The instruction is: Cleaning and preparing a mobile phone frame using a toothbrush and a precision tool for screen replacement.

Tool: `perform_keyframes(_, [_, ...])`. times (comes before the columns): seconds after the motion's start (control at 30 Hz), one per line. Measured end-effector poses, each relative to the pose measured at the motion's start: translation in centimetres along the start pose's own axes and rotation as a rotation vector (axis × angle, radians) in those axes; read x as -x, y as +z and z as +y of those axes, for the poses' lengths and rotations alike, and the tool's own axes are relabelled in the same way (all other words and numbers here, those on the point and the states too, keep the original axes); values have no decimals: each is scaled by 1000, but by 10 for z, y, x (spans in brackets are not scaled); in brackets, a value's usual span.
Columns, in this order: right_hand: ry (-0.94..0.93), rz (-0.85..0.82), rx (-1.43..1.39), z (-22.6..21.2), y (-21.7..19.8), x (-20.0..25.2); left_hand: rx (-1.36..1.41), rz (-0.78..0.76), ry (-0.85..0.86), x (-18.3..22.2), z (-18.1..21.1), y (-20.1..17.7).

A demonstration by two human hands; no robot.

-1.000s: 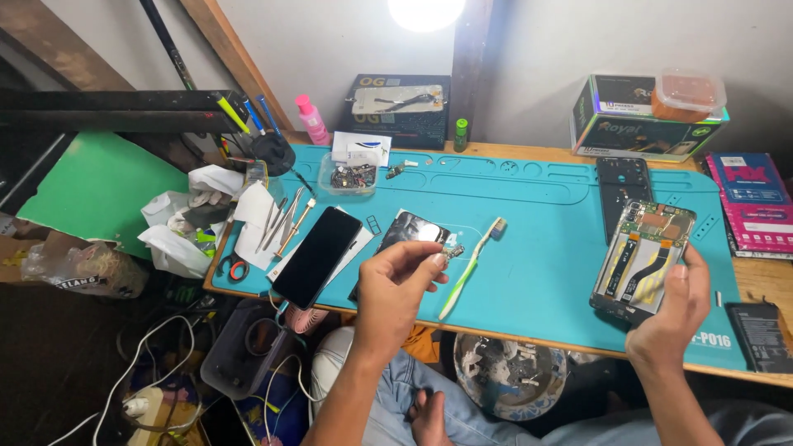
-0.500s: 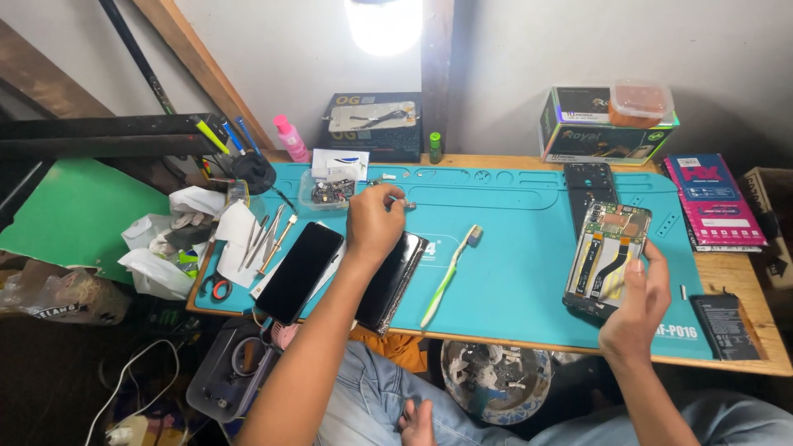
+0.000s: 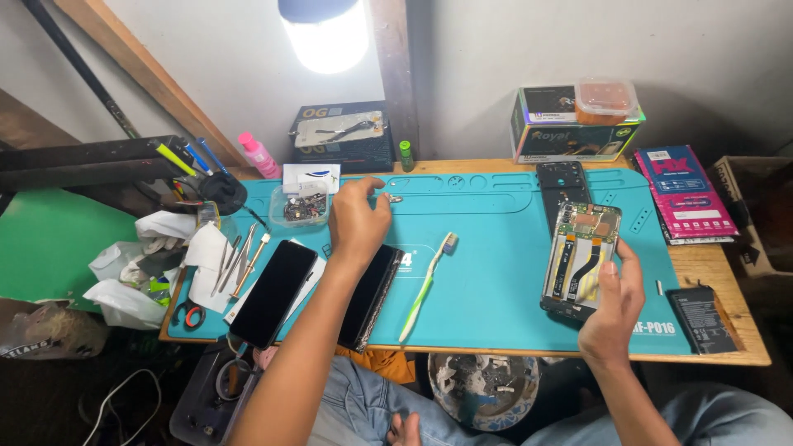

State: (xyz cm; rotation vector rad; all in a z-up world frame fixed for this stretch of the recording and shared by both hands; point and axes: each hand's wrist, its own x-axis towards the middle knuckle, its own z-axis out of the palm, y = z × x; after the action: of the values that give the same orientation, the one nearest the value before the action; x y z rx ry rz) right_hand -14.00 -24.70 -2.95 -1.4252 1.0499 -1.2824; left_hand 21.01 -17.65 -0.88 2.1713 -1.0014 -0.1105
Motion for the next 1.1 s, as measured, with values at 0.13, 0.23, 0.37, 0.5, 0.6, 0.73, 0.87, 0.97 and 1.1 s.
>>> perform_keyframes(0.13, [-52,6,-93,21,-3,-4,220,120,134,63,55,-8])
perform_keyframes(0.23, [-14,18,-157,15,0,-3,396,32,143,119,93,3])
perform_keyframes(0.37, [89,-22,-253,21,-7,-6,545,-115,197,165,113,35])
perform_keyframes(0.5, [195,-84,-312,26,-15,-8,575,-181,240,171,122,61])
perform_keyframes(0.6, [260,-194,-415,36,-23,-15,584,-177,221,171,128,64])
perform_keyframes(0.73, [344,-244,-457,22,-31,-19,539,-254,258,177,131,60])
perform_keyframes(0.87, [394,-314,-456,29,-37,-17,468,-264,333,181,130,60])
perform_keyframes(0.97, [386,-325,-487,29,-38,-19,438,-284,321,179,134,59])
perform_keyframes(1.1, [419,-338,-458,19,-39,-20,421,-284,319,180,134,64])
